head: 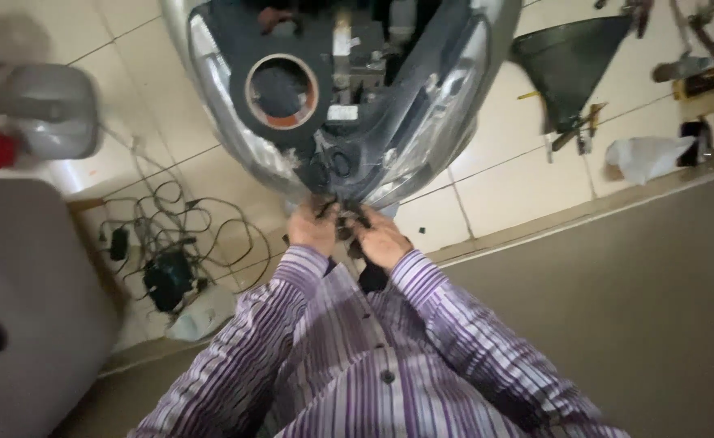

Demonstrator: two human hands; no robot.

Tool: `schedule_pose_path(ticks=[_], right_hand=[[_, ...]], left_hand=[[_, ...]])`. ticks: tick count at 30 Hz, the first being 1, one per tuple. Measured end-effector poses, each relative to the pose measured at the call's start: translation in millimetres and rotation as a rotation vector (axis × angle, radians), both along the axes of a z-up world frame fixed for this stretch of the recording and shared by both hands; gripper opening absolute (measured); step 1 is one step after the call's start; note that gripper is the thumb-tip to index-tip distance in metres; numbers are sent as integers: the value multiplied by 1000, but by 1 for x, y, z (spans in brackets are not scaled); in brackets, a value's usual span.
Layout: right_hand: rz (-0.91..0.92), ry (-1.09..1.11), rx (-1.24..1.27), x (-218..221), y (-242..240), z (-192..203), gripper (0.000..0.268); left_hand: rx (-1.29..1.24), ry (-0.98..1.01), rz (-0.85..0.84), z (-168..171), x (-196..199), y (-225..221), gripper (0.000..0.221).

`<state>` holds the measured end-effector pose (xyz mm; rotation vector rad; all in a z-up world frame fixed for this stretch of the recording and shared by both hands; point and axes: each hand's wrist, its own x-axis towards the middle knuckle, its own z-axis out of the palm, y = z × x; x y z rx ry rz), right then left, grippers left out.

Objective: Applying green adhesive tape to the edges of a motorcycle panel and cutting it to fit using scissors.

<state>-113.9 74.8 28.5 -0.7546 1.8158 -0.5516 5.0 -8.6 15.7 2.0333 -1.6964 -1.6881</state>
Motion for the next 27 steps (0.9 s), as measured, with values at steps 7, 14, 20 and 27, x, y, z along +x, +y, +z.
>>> schedule_pose_path(ticks=[7, 14, 20, 27], right_hand=[[-419, -267, 105, 28, -8, -1, 56], [-991, -922, -94, 21, 8, -2, 52], [-913, -923, -98, 14, 5, 21, 64], [-893, -919, -153, 13, 5, 45, 57]], left_hand=[[-174, -107, -243, -40, 3, -3, 38], [-144, -262, -329, -3, -3, -8, 48], [-102, -363, -319, -11, -7, -16, 58], [-103, -296, -313, 28, -14, -11, 52]])
